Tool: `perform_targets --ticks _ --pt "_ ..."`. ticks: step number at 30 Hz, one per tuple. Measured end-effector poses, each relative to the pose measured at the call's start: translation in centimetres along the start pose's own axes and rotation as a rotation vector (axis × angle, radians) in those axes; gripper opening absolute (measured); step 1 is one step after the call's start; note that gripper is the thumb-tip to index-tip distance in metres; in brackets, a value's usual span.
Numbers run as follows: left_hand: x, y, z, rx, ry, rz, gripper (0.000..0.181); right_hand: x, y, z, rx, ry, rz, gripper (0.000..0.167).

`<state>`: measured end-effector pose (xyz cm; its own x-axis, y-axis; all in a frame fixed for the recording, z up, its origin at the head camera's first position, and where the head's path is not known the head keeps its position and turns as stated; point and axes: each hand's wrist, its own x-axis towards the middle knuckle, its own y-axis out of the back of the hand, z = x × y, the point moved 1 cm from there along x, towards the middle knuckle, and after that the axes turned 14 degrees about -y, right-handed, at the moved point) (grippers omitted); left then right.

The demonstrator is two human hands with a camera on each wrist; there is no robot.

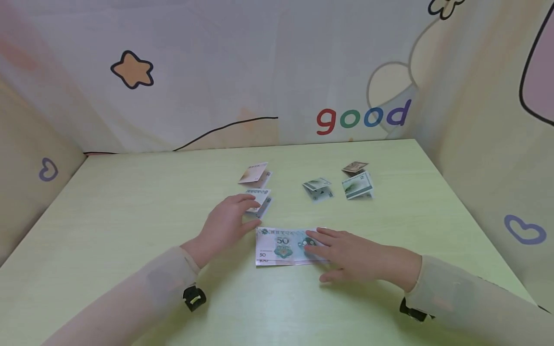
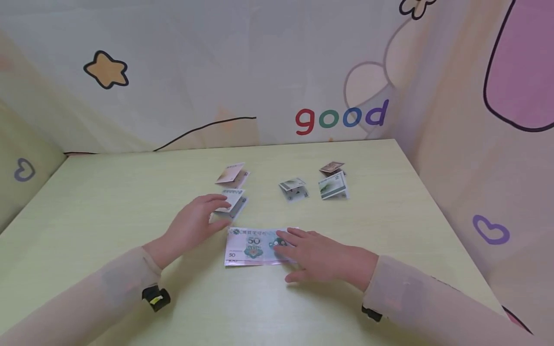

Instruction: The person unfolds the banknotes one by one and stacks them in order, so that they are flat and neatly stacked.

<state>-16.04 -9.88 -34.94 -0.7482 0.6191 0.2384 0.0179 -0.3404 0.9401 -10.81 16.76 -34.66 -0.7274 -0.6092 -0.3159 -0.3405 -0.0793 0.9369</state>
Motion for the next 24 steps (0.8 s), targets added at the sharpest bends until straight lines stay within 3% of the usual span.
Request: perform_targets --ticks 6,9,18,24 --pt "0.9 -0.8 -1.3 -0.196 0.192 -0.013 0.037 0.0 -0.1 0.1 -0.006 0.01 0.012 0.064" --pt "1.2 -1.1 -1.8 -0.276 0.261 -0.004 0.038 0.0 0.0 0.1 -0.001 0.007 0.009 0.064" --pt "1.4 -2.1 -2.5 -0.413 0.322 0.018 0.041 -0.2 -0.1 0.2 0.008 0.003 0.011 0.064" --pt "1.4 -2.6 -3.0 -0.438 0.345 0.038 0.041 -0.3 -0.1 0.1 0.011 0.004 0.014 0.064"
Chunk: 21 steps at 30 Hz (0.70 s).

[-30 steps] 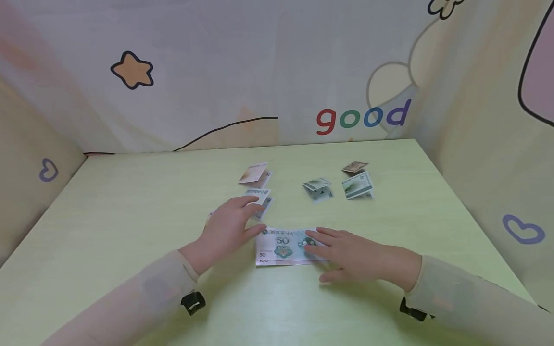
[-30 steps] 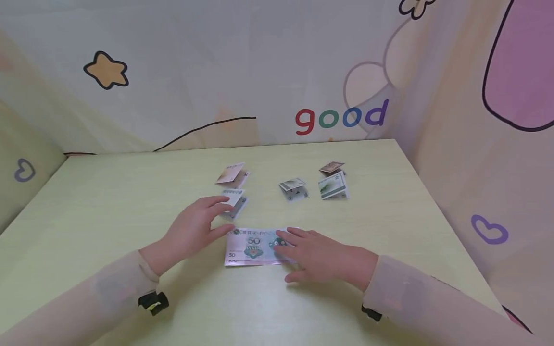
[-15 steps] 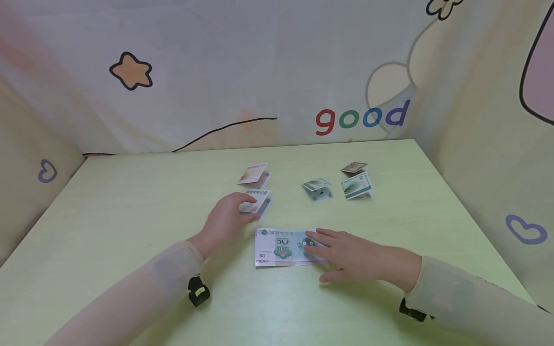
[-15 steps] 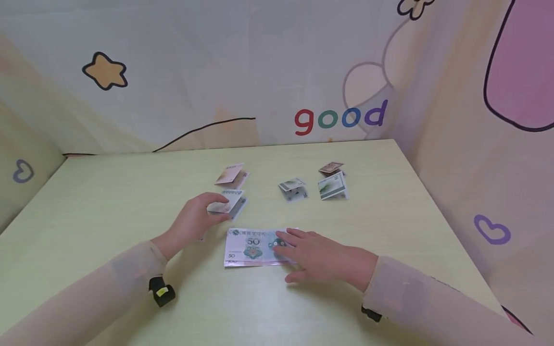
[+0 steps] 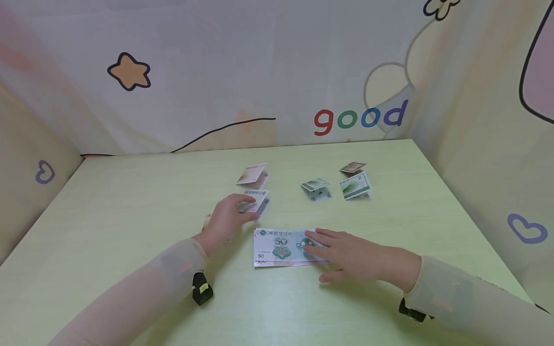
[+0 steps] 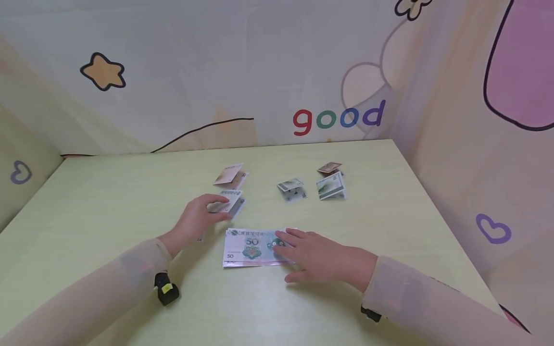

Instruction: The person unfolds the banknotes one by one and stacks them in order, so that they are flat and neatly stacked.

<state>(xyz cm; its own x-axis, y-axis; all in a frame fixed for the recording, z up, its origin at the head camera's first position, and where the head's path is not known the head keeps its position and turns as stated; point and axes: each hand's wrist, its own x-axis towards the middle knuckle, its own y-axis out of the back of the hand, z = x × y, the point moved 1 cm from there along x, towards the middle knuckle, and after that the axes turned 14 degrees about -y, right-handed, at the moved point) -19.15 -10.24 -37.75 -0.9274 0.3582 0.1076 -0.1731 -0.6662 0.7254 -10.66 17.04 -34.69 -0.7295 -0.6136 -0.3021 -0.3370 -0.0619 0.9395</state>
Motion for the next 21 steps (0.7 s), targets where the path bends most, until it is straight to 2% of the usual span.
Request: perform_targets --ticks 8,13,21 --pt "0.09 0.28 -0.1 -0.013 0.009 0.026 0.034 -0.01 0.0 -0.05 -0.002 0.002 0.015 0.063" --pt "0.12 0.51 -0.18 -0.06 0.021 0.054 0.025 -0.01 0.05 -0.17 -0.011 0.004 0.013 0.064" --pt "0.08 0.96 -0.81 -0.099 0.072 0.11 0.019 0.09 0.08 -0.15 0.018 -0.019 -0.001 0.064"
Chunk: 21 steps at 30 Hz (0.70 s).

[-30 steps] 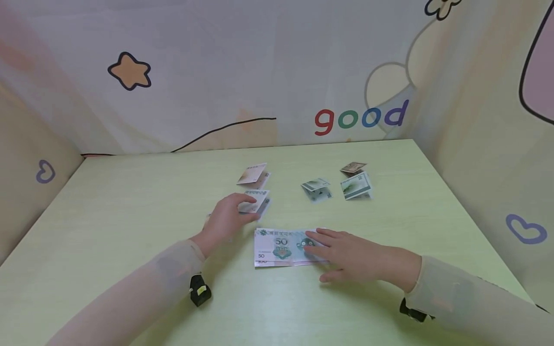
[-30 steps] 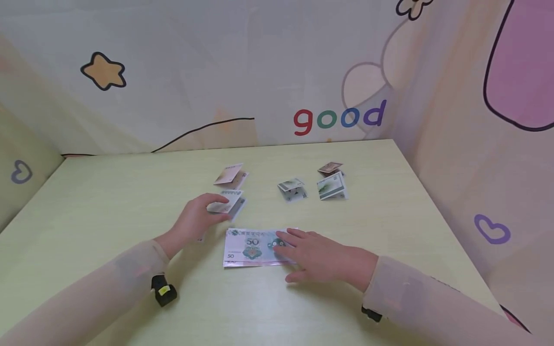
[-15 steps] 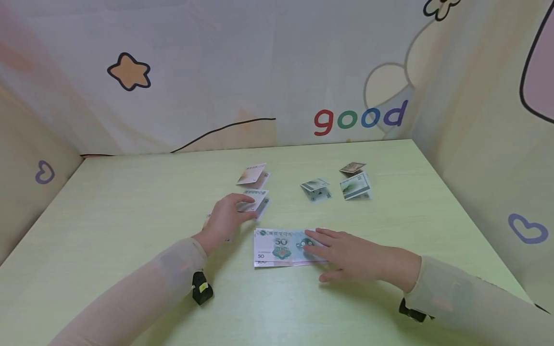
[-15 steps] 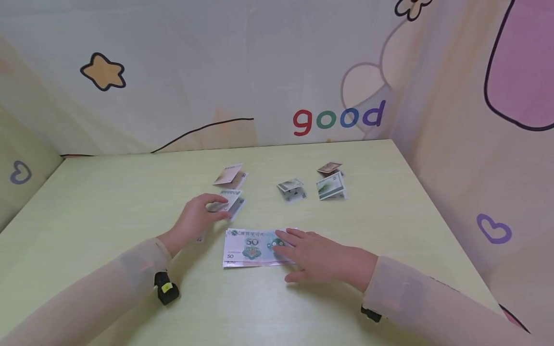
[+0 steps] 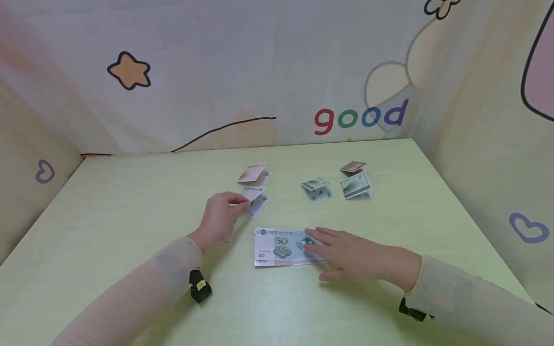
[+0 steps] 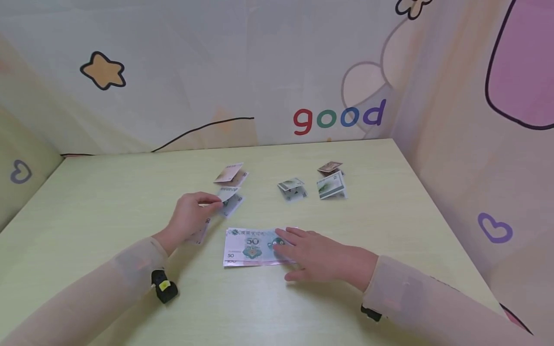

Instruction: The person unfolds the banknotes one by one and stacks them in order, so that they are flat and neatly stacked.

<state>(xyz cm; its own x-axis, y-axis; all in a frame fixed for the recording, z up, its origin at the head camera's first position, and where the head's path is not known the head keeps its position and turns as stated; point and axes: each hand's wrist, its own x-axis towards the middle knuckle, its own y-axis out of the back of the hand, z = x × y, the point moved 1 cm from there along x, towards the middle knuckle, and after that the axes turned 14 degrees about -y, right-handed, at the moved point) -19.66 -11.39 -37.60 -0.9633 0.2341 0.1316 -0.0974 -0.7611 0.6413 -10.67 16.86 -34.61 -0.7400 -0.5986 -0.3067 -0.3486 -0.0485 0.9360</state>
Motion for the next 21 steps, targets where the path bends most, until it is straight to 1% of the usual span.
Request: perform_targets --ticks 2,4,9,11,13,16,18,21 --pt "0.0 0.2 -0.1 -0.006 0.001 0.022 0.019 0.0 0.0 0.1 0.007 -0.004 0.0 0.064" --pt "0.0 0.4 0.0 -0.004 -0.015 0.053 0.018 0.1 0.1 0.1 0.001 0.0 0.007 0.064" --pt "0.0 0.9 0.5 0.006 -0.082 0.151 0.016 0.3 0.2 0.2 -0.009 -0.023 0.016 0.063" --pt "0.1 1.1 0.7 -0.006 -0.101 0.195 0.016 0.4 0.3 0.1 -0.003 -0.046 0.019 0.063" --pt "0.2 1.2 0.8 -0.036 -0.112 0.233 0.017 0.5 0.4 0.0 0.006 -0.066 0.032 0.062" --pt "0.4 1.5 0.9 -0.111 -0.091 0.279 0.019 0.6 0.5 -0.1 0.013 -0.095 0.072 0.062" --pt "0.4 1.7 1.2 -0.162 -0.066 0.299 0.02 0.7 0.6 -0.1 0.025 -0.12 0.104 0.063" --pt "0.4 2.0 1.7 -0.221 -0.044 0.33 0.021 0.9 0.6 0.0 0.057 -0.172 0.147 0.065"
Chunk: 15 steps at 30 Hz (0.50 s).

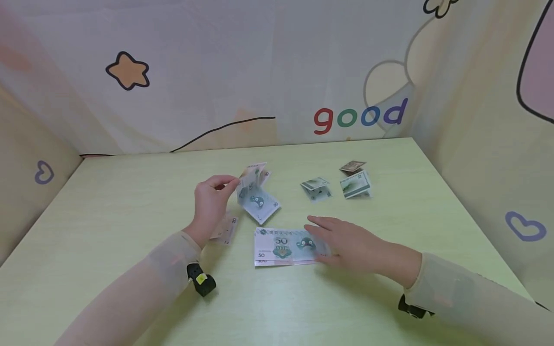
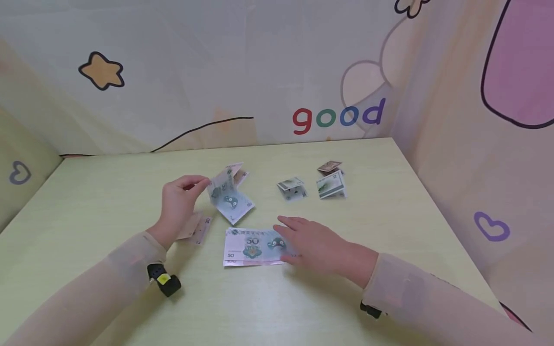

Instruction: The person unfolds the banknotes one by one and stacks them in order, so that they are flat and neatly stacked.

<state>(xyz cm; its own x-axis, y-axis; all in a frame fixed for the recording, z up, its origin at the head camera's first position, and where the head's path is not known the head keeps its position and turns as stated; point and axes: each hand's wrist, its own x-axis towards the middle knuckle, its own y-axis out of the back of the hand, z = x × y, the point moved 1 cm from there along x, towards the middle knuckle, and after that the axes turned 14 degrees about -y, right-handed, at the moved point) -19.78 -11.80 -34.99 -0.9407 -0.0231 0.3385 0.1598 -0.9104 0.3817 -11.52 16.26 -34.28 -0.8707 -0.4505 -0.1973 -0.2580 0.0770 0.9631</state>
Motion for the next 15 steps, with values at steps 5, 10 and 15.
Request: perform_targets --ticks 5,10,15 --pt "0.0 0.0 0.9 -0.092 0.02 0.048 0.021 0.2 0.3 -0.1 0.076 -0.087 0.049 0.069" --pt "-0.4 -0.4 1.8 -0.194 0.085 0.062 0.022 0.4 0.6 -0.5 0.112 -0.154 0.069 0.074" --pt "-1.1 -0.8 2.7 -0.23 0.155 0.036 0.024 0.7 0.9 -0.9 0.149 -0.205 0.082 0.081"
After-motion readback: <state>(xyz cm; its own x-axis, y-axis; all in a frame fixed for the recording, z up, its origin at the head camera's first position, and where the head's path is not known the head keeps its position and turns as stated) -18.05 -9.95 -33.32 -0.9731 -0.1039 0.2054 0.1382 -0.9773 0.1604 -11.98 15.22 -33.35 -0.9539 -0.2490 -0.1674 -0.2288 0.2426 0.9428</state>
